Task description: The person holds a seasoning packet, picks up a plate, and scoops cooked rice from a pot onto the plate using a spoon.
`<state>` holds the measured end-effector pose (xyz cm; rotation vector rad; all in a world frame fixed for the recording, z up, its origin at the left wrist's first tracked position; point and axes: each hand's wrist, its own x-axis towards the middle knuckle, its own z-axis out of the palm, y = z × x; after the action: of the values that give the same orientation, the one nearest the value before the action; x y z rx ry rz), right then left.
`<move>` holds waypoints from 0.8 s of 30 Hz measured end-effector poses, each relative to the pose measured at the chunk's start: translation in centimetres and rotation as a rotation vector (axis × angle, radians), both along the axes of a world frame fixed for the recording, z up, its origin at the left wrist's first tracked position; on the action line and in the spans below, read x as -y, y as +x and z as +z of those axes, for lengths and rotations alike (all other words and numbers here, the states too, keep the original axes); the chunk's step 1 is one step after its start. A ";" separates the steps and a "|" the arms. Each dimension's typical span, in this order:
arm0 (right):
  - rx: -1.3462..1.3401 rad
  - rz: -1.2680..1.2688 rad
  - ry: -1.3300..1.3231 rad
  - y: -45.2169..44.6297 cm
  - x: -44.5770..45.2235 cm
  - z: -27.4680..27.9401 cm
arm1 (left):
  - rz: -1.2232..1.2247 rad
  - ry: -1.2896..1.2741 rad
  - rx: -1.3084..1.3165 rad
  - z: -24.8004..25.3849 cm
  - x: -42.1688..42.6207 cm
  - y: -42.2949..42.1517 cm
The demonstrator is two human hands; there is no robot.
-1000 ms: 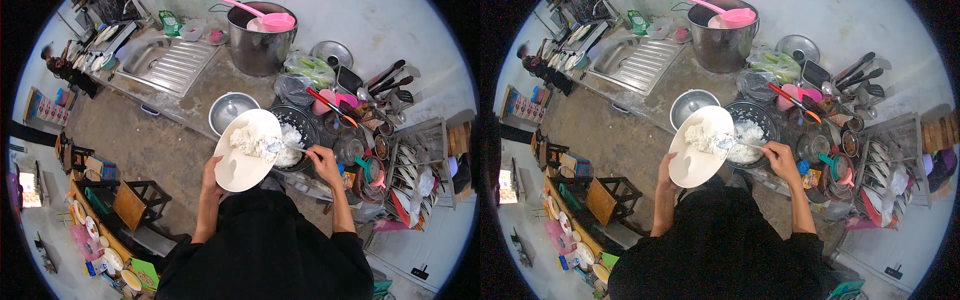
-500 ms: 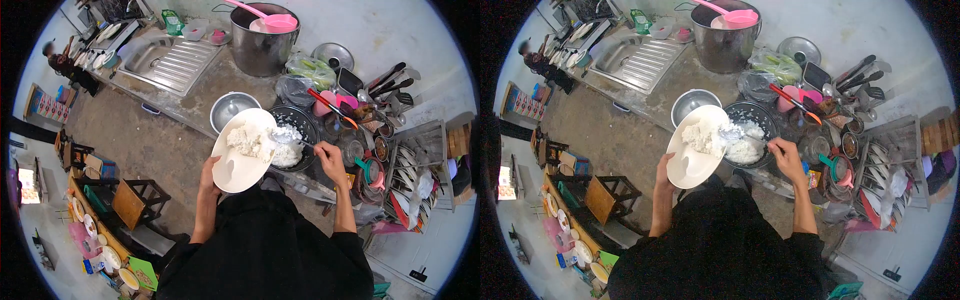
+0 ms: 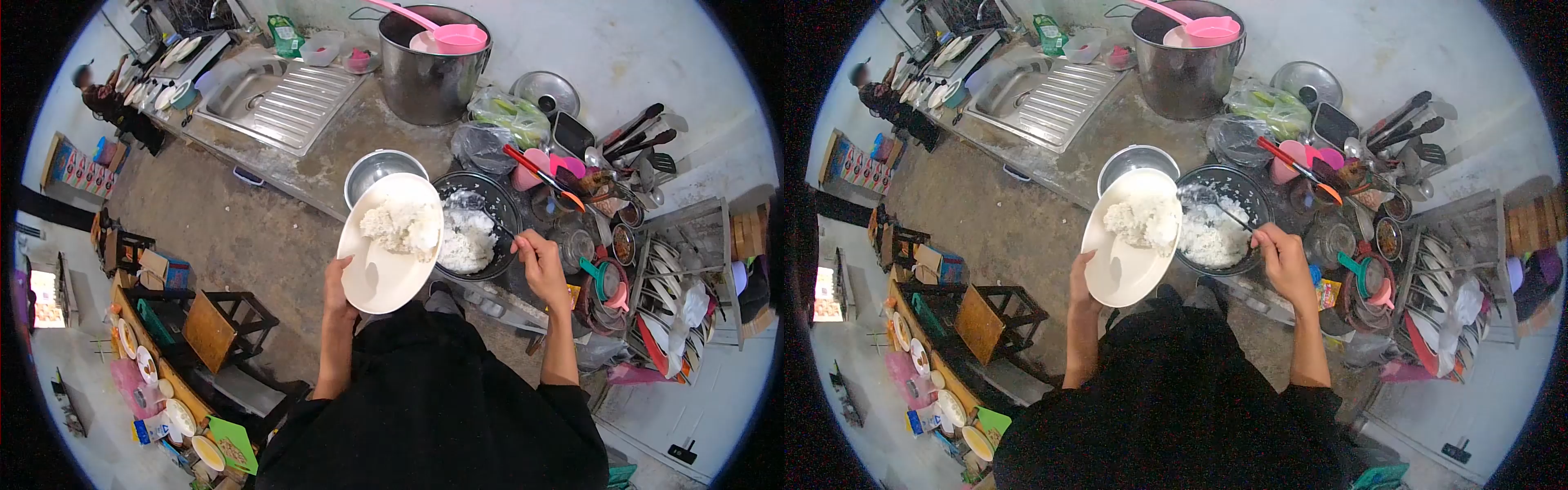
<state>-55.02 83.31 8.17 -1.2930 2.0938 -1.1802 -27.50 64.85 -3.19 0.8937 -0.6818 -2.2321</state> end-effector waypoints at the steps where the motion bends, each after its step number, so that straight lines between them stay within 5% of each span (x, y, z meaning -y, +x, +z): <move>1: -0.023 -0.024 0.022 0.0 0.0 0.4 | 0.036 -0.027 0.003 -0.1 0.2 0.4; 6: -0.271 -0.059 0.097 -1.2 -0.8 -2.5 | 0.163 -0.156 0.161 -0.4 0.9 3.4; 8: -0.536 -0.101 0.489 -1.7 -1.1 -5.1 | 0.218 -0.189 0.206 -1.2 1.1 5.0; 11: -0.603 -0.038 0.624 -1.1 0.1 -6.8 | 0.184 -0.241 0.230 -0.6 0.3 5.9; 24: -0.810 0.230 0.399 -4.1 7.6 -11.6 | 0.054 -0.154 0.341 -3.1 -4.4 5.3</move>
<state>-59.15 75.72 -3.42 -1.9268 2.4140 -0.0924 -22.24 69.26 -6.32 1.2113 -0.9578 -1.9677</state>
